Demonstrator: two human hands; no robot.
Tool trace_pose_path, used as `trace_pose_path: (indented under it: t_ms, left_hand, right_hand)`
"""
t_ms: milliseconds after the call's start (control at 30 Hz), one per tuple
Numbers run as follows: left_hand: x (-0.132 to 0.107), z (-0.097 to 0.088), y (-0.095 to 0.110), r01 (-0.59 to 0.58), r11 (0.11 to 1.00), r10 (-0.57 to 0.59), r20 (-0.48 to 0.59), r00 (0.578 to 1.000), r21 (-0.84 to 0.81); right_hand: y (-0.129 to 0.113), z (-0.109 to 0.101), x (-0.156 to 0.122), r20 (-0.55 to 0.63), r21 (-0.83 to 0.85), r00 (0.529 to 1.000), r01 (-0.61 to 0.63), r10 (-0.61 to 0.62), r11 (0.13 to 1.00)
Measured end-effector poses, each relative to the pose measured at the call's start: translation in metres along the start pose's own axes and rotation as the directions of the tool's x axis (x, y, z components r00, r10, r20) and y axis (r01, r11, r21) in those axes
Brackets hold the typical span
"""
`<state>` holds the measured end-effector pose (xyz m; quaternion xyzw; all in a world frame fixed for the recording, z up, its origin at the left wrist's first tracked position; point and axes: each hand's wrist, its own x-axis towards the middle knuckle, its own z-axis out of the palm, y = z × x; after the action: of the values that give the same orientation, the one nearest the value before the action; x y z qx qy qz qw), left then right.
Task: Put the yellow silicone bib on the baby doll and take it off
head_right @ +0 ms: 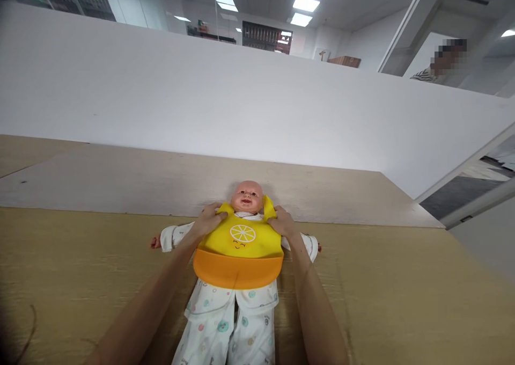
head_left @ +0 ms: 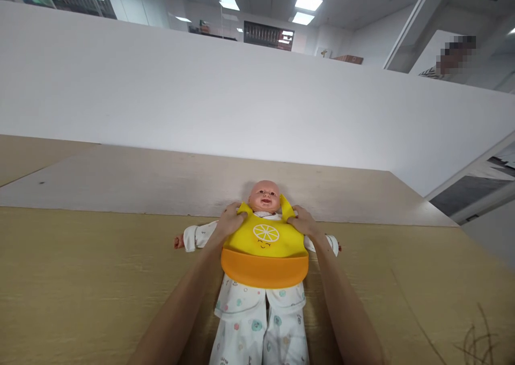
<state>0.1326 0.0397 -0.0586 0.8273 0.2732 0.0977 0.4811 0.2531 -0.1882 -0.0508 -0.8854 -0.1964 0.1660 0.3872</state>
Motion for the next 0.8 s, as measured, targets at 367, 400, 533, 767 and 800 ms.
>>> trace_pose_path:
  t_ms: [367, 400, 533, 767, 800]
  left_hand:
    - [0.003, 0.002, -0.006, 0.028, 0.997, -0.029, -0.022, 0.999, -0.071]
    - [0.004, 0.002, -0.006, 0.031, 0.996, -0.033, -0.029, 0.999, -0.086]
    - [0.007, -0.001, -0.006, 0.041, 0.989, -0.046, -0.033, 0.998, -0.141]
    - [0.006, -0.001, -0.011, 0.057, 0.979, -0.061, -0.016, 0.998, -0.197]
    - [0.007, -0.001, -0.011, 0.058, 0.975, -0.062, -0.012, 0.998, -0.215]
  right_hand:
    - [0.01, 0.015, 0.009, -0.141, 0.094, 0.986, -0.073, 0.086, 0.993]
    - [0.011, 0.017, 0.011, -0.157, 0.127, 0.983, -0.075, 0.094, 0.989]
    - [0.014, 0.024, 0.018, -0.207, 0.223, 0.973, -0.054, 0.102, 0.973]
    - [0.014, 0.026, 0.014, -0.172, 0.233, 0.979, -0.067, 0.109, 0.97]
    - [0.013, 0.025, 0.013, -0.175, 0.231, 0.979, -0.063, 0.105, 0.971]
